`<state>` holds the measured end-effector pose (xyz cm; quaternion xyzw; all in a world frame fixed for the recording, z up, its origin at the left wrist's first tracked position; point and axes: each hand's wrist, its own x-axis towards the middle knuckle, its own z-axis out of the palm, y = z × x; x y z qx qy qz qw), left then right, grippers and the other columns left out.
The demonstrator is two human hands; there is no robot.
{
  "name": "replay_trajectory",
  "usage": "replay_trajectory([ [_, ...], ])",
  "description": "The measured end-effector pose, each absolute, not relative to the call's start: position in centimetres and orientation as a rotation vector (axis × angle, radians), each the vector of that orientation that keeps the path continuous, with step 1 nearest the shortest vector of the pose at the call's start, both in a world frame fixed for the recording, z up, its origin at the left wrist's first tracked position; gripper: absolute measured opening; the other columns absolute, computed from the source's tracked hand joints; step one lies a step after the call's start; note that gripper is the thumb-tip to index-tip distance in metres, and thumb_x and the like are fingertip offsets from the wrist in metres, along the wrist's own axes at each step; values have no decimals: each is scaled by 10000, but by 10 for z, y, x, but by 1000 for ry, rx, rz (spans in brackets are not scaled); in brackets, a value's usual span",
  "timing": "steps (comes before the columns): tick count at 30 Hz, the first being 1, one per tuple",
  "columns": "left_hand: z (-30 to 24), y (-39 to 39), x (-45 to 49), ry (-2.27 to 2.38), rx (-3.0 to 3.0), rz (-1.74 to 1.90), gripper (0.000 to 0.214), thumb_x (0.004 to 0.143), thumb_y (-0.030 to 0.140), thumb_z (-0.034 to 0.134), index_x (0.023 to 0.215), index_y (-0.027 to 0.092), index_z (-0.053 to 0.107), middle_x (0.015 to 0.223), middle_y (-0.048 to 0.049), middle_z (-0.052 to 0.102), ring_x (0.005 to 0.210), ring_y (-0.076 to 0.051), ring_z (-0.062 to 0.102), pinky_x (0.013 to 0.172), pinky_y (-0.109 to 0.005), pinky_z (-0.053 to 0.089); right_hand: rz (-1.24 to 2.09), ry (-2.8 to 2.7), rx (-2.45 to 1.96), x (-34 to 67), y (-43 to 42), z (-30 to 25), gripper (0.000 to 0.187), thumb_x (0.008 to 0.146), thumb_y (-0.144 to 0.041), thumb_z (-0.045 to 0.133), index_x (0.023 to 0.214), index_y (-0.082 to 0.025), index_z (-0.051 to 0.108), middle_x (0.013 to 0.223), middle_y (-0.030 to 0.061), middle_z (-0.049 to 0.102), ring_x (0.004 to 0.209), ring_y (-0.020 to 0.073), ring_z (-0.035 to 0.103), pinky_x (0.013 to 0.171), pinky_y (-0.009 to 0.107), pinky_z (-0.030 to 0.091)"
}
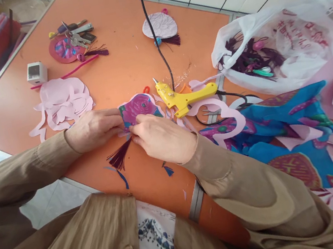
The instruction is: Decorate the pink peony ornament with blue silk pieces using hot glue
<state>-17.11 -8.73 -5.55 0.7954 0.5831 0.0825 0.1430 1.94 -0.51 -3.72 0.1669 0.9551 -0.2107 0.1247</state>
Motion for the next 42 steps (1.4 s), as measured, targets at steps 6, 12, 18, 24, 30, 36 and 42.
replay_trajectory([
  [6,-54,-78,-169,1764,2350,122,197,941,178,487,838,157,654,950,-70,653,774,-147,586,624,-270,385,-598,2770,496,19,-8,-35,294,1011,-201,461,1147,-124,710,1126,146,638,1098,305,628,841,377,462],
  [12,-62,-72,-171,1724,2266,219,198,940,202,474,835,156,636,1008,-71,629,783,-139,585,656,-257,429,-540,2772,479,20,-10,-33,276,1007,-191,462,1091,-108,711,1064,143,634,1063,297,628,850,378,450],
  [18,-63,-71,-171,1687,2220,315,188,917,197,500,787,153,629,975,-56,622,774,-121,570,697,-236,453,-625,2779,527,21,-9,-34,276,1005,-197,459,1077,-132,718,1048,126,634,1040,289,628,812,371,436],
  [24,-68,-73,-170,1697,2286,359,196,906,156,489,809,143,658,991,-75,658,769,-123,588,679,-232,445,-753,2809,572,21,-6,-36,256,991,-187,478,1056,-141,721,1028,110,668,1007,262,634,818,360,435],
  [30,-77,-74,-173,1667,2378,474,229,906,179,475,769,151,657,924,-75,668,694,-125,585,606,-240,425,-813,2913,628,33,-1,-28,262,951,-167,491,1052,-161,733,972,91,715,915,236,665,805,366,485],
  [36,-78,-75,-175,1644,2388,526,257,914,176,455,758,161,659,920,-74,682,707,-126,607,621,-231,444,-490,3136,995,72,35,23,239,920,-258,532,992,-289,757,906,38,772,754,256,705,727,424,547],
  [42,-76,-75,-176,1632,2399,496,258,944,205,476,793,162,680,934,-82,693,701,-134,615,614,-237,449,-127,2913,972,76,68,19,257,888,-184,577,1114,-197,700,1040,130,732,975,345,687,838,475,526],
])
